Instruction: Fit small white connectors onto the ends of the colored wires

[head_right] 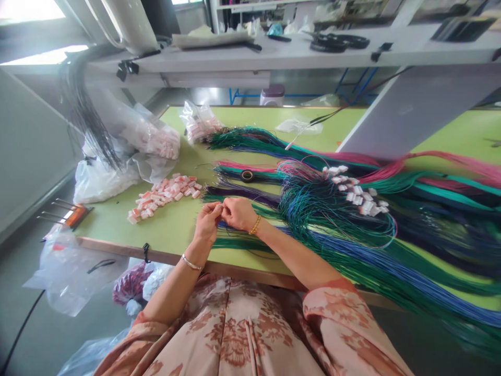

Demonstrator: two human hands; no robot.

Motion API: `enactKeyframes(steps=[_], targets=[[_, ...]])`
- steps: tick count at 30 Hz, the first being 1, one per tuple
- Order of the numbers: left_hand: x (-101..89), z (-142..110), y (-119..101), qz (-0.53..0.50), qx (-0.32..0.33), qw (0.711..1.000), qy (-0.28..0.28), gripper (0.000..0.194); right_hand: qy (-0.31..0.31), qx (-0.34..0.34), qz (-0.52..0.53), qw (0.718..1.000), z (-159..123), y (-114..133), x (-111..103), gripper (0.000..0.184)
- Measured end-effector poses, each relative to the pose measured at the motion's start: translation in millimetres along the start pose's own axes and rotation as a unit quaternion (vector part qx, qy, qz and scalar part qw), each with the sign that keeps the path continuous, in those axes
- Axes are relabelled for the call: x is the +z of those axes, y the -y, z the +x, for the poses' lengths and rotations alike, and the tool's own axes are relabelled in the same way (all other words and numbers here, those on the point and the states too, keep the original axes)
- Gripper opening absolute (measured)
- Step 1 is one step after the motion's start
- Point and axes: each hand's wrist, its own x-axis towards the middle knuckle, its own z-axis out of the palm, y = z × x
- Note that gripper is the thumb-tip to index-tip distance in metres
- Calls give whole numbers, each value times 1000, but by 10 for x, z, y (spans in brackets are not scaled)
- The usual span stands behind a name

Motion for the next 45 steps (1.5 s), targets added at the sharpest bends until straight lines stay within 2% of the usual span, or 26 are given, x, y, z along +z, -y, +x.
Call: enactKeyframes(steps=[3, 5, 7, 10, 12, 14, 18, 20, 25, 27, 29, 31, 33, 35, 38, 42, 45], targets=[[9, 34, -11, -7, -11, 1000, 11, 35, 37, 0, 51, 998, 147, -169, -115, 18], [10, 67, -24, -12, -15, 1000, 16, 34, 17, 34, 57, 998, 311, -365, -216, 23], [2, 94, -27, -11, -23, 1000, 16, 34, -26, 111, -23, 993, 478, -586, -296, 21], [-22, 116, -9, -12, -42, 999, 12, 34, 4, 192, -147, 970, 651, -857, -342, 21], [-44, 124, 10, -19, -50, 999, 12, 35, 45, 188, -167, 967, 722, -956, -344, 19], [-63, 132, 25, -26, -53, 998, 14, 36, 49, 166, -156, 973, 802, -1004, -360, 19], [-79, 141, 38, -30, -57, 998, 23, 37, -34, 151, -150, 977, 1075, -1121, -464, 25], [-82, 135, 38, -30, -55, 998, 27, 37, -53, 176, -167, 969, 1228, -1245, -515, 26], [-94, 105, 39, -25, -46, 998, 27, 34, -8, 251, -188, 950, 1385, -1504, -490, 26], [-94, 98, 40, -22, -48, 998, 26, 35, -31, 232, -188, 954, 1358, -1464, -412, 27], [-87, 94, 40, -19, -51, 998, 26, 36, -40, 175, -172, 969, 1308, -1335, -305, 25], [-77, 93, 41, -18, -51, 998, 26, 37, 1, 106, -144, 984, 1257, -1162, -184, 23], [-68, 92, 44, -18, -51, 998, 25, 38, 48, 60, -140, 987, 1215, -1004, -72, 20], [-65, 92, 49, -18, -53, 998, 25, 39, 70, 56, -165, 982, 1188, -895, 11, 19], [-72, 93, 53, -21, -54, 998, 25, 38, 87, 87, -204, 971, 1170, -825, 63, 20], [-80, 96, 53, -28, -57, 998, 21, 36, 113, 78, -214, 967, 1144, -795, 51, 21], [-78, 96, 51, -27, -58, 998, 24, 34, 110, 71, -221, 966, 1114, -773, 23, 26]])
